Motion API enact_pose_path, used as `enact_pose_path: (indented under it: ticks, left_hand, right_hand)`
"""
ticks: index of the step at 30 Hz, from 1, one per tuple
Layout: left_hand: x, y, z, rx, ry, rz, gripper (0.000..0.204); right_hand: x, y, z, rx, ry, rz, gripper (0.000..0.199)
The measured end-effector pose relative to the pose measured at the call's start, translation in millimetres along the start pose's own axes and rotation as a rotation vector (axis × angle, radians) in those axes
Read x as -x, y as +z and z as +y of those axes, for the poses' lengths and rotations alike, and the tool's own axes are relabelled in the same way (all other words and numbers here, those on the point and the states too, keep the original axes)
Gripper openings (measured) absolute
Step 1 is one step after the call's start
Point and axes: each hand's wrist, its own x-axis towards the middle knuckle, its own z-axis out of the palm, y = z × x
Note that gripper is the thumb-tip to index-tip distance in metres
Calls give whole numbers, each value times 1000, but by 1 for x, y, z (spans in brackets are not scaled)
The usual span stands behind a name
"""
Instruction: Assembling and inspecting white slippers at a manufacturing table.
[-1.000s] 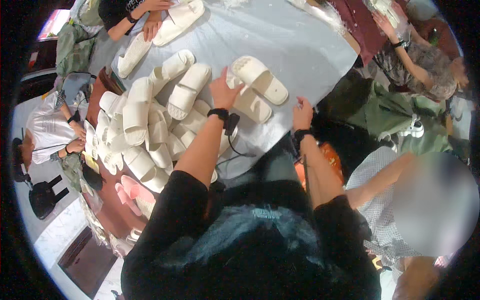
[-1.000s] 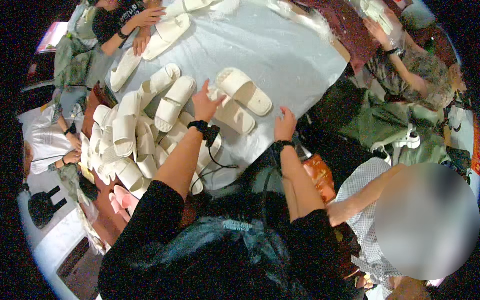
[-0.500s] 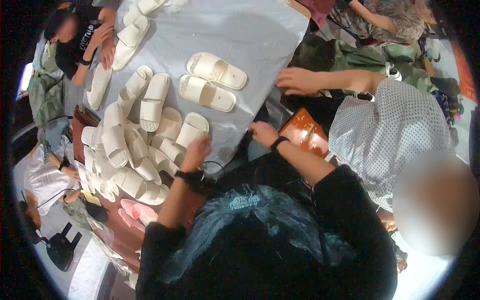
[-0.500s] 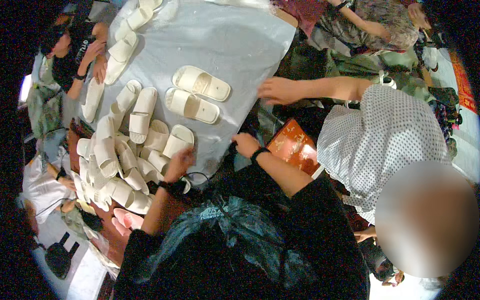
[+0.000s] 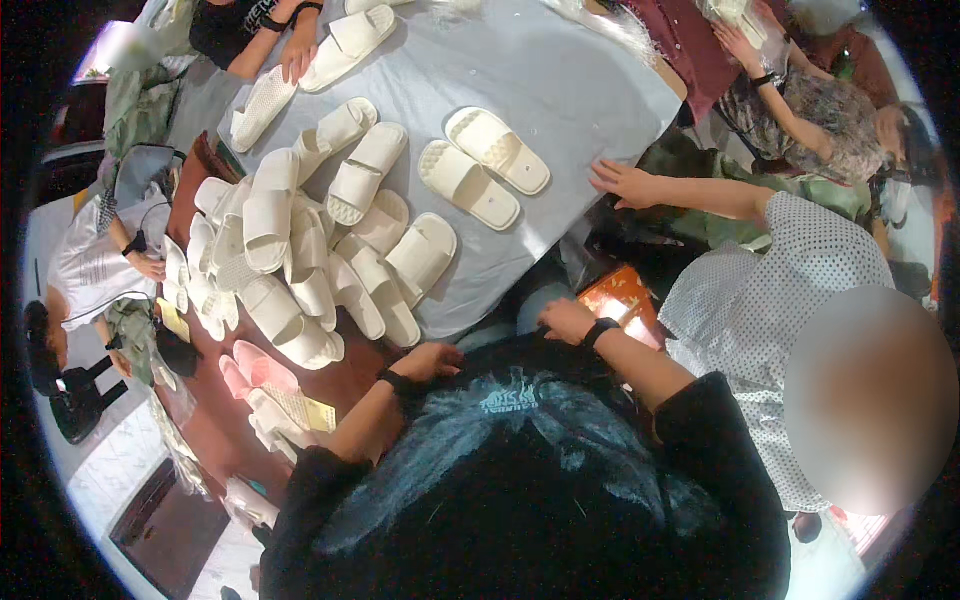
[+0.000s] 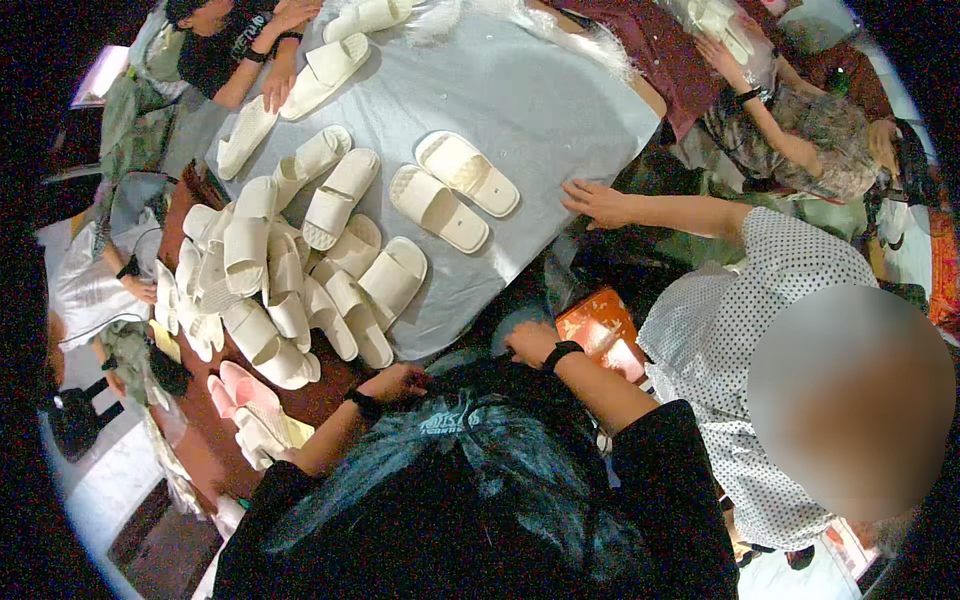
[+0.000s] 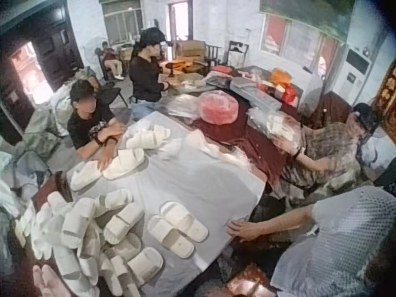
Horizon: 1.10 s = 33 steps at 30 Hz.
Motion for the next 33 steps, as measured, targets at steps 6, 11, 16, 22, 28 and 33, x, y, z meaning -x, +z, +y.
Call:
enact_pose_path:
  ticks: [6, 11, 16, 22, 28, 33]
  left_hand:
    - [-14, 27, -14, -208, 87, 200, 23]
    - [-2, 38, -44, 290, -15, 326, 22]
    - [45, 15, -57, 657, -32, -109, 9]
    - [11, -58, 34, 631, -248, -134, 9]
    - [-60, -115, -134, 563, -180, -308, 17]
    - [-98, -121, -106, 389, -211, -343, 23]
  right_hand:
    - [-17, 20, 9, 66, 6, 7, 25]
    - [-41, 22, 17, -288, 76, 28, 24]
    - [-65, 13, -1, -149, -22, -139, 39]
    - [-107, 48, 36, -89, -67, -70, 20]
    - [-166, 4, 55, -303, 113, 110, 19]
    - [-141, 26, 61, -248, 194, -138, 23]
